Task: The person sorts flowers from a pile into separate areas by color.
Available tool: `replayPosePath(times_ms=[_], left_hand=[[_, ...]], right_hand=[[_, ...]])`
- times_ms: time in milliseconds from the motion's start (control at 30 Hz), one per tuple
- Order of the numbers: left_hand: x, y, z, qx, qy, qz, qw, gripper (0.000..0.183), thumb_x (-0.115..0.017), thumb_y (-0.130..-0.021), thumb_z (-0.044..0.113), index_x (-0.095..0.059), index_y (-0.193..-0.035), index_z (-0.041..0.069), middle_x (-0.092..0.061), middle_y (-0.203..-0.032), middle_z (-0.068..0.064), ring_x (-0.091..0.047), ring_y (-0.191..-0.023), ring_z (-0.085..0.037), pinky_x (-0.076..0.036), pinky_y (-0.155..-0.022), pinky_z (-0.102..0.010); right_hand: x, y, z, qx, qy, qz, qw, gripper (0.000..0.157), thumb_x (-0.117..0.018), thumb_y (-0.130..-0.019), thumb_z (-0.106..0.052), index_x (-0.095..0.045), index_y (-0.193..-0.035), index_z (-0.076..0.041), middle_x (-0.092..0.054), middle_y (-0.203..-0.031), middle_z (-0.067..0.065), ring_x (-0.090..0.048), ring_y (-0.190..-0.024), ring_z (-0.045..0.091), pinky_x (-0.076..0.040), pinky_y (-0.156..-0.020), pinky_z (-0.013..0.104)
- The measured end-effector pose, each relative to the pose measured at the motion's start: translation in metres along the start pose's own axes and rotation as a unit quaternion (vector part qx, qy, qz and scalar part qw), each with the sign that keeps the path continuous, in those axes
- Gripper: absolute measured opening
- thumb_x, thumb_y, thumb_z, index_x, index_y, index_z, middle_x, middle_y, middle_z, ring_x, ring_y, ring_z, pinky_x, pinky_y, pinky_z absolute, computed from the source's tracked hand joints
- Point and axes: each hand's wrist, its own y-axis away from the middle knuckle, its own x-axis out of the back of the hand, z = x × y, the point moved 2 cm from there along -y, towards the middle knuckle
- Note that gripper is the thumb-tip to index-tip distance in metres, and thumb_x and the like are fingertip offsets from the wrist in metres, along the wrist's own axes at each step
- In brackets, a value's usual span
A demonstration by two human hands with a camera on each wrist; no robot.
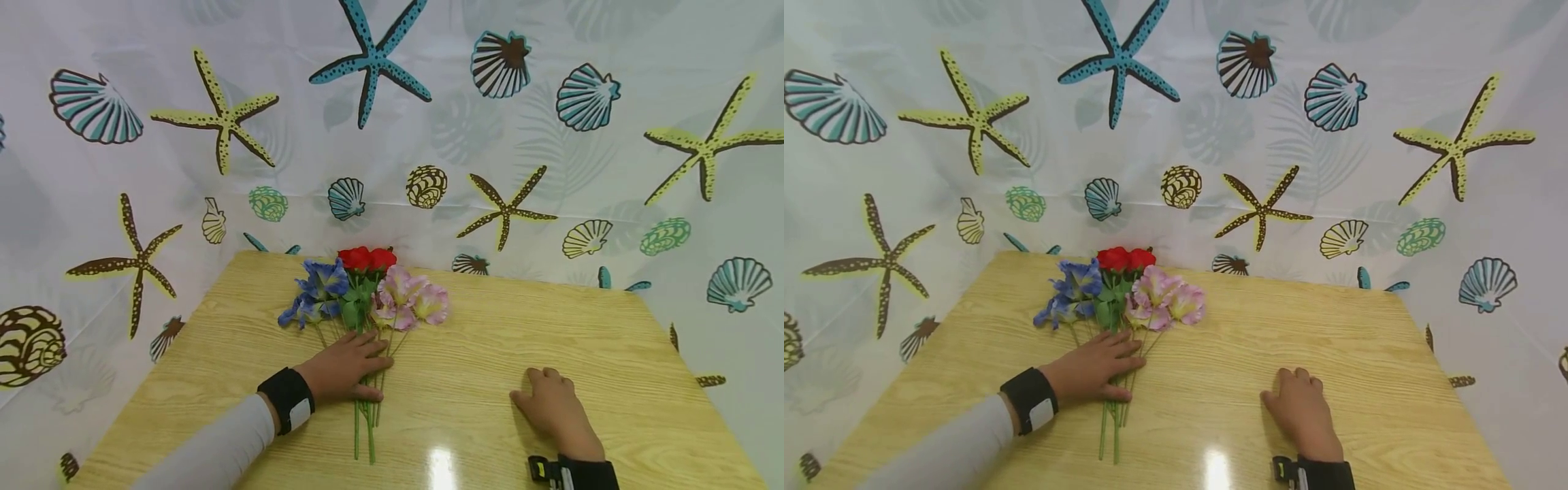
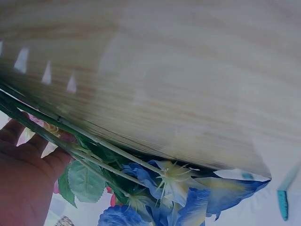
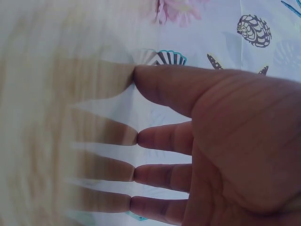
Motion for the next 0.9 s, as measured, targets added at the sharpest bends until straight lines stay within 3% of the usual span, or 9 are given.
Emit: replayPosePath(times_ms=[433,900], left_hand=[[-0.009,0.044,-0.038,0.033,0.0,0.001,0.9995,0.077,-0.027,-0.088,0.074,-0.031,-0.15,0.029,-0.022,-0.156,-0.003,-0.01,-0.143,-0.029,-0.019,-0.112,-0.056],[-0.006,0.084,-0.07,0.089,0.033,0.014,0.9954,0.075,-0.034,-0.089,0.071,-0.032,-0.15,0.027,-0.022,-0.156,-0.002,-0.012,-0.143,-0.027,-0.019,-0.112,-0.056]], right_hand=[[-0.001,-0.001,0.001,-0.004,0.0,-0.005,1.0,0.066,-0.056,-0.091,-0.038,-0.046,-0.132,0.012,-0.038,-0.131,0.042,-0.032,-0.116,0.062,-0.034,-0.092,0.067],[0.002,-0.004,0.003,0.0,-0.003,-0.009,1.0,0.066,-0.056,-0.091,-0.038,-0.045,-0.133,0.012,-0.036,-0.132,0.042,-0.03,-0.117,0.062,-0.033,-0.093,0.067]])
